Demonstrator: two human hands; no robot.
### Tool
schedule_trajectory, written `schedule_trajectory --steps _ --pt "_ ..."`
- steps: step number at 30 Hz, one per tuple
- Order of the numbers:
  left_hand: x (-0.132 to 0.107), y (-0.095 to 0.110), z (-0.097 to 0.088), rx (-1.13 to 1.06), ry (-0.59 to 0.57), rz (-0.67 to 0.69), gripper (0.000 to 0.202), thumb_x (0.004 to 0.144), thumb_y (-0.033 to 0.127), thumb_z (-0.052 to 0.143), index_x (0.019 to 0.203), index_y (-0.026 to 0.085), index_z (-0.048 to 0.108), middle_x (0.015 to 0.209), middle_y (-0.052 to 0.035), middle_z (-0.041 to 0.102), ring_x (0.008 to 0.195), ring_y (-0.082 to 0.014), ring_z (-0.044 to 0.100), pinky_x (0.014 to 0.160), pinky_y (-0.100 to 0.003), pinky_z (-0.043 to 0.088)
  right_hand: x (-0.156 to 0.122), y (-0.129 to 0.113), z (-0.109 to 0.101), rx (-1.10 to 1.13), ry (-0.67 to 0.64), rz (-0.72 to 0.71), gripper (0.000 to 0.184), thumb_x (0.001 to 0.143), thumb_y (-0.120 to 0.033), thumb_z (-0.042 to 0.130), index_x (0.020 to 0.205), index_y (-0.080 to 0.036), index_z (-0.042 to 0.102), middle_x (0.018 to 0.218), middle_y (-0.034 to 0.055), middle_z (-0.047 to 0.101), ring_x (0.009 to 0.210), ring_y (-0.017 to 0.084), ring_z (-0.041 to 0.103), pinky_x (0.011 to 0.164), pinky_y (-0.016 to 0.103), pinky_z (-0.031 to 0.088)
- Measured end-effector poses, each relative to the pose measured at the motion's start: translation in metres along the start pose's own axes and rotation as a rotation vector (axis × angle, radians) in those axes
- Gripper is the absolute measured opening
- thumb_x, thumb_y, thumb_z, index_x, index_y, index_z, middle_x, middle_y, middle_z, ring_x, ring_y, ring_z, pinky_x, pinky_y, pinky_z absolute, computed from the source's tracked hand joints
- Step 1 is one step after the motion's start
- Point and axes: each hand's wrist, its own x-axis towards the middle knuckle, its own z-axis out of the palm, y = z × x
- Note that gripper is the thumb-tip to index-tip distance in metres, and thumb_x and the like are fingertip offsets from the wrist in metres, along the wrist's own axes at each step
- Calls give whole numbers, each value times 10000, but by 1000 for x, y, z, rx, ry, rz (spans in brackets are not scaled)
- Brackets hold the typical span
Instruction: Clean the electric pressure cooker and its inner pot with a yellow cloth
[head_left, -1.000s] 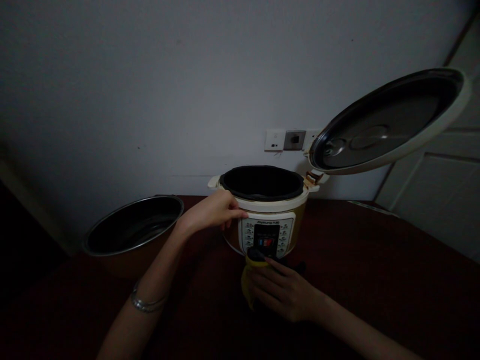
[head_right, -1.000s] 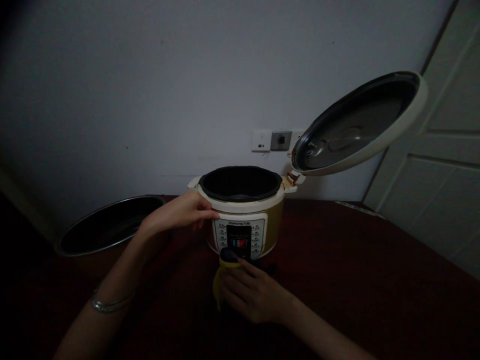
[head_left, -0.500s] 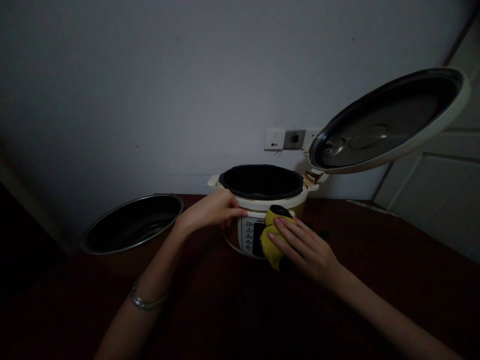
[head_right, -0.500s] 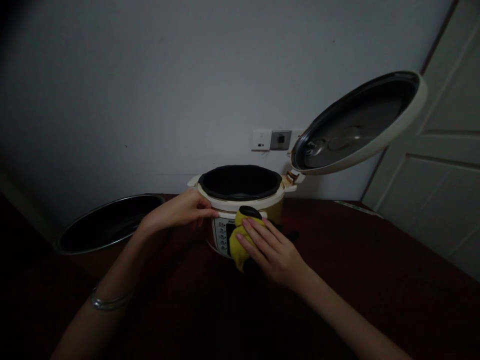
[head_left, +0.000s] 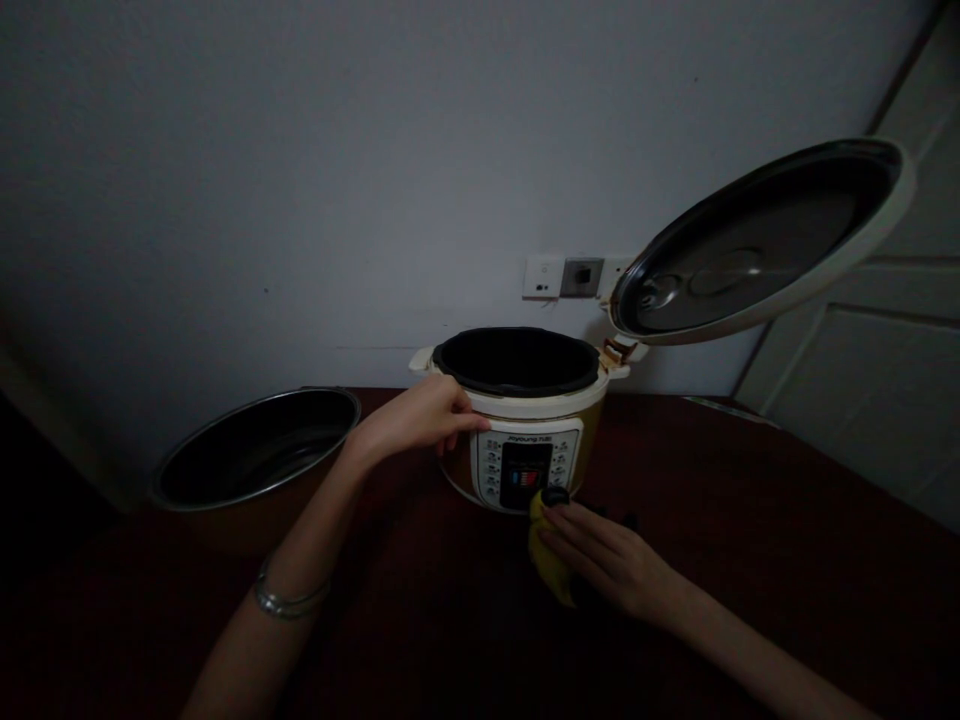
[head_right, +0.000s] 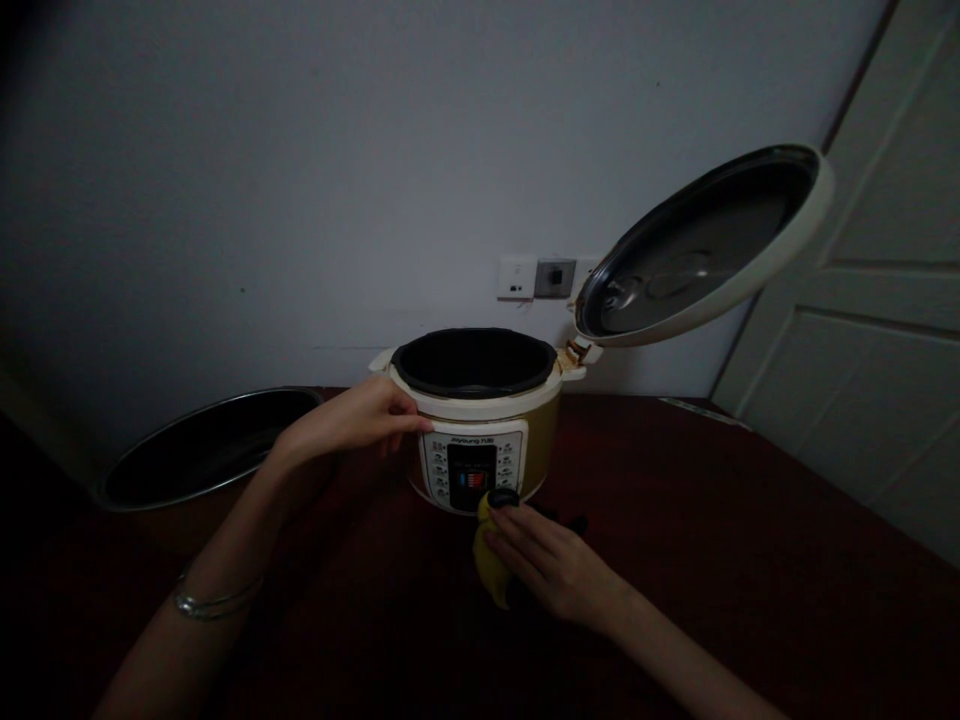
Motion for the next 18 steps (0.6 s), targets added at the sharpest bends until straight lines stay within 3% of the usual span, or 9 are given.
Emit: schedule_trajectory --steps 4,9,14,18 --pt "1 -3 0 -16 -14 0 376 832 450 535 679 121 637 527 -35 609 434 -93 533 434 -205 348 14 4 -26 37 -35 -17 415 946 -87 296 1278 -71 545 1310 149 570 1318 229 414 1031 392 457" --pt "3 -9 2 -43 -9 18 384 822 469 542 660 131 624 531 -40 612 438 -94 531 439 -213 344 31 38 -54 31 131 170 495 940 -70 345 1431 -129 357 1378 137 503 1313 248 416 1053 460 434" --pt "2 -7 3 -51 0 -8 376 818 468 542 647 140 613 530 -47 609 442 -108 539 448 -229 357 22 52 -38 94 223 210 532 942 -195 426 1450 -93 309 1432 197 418 1308 305 417 1011 502 466" --pt "1 -4 1 -39 -15 -16 369 820 460 537 652 140 612 533 -40 606 440 -110 553 439 -219 360 2 40 -20 159 192 233 579 904 -104 435 1460 -82 275 1416 209 436 1315 286 412 998 474 484"
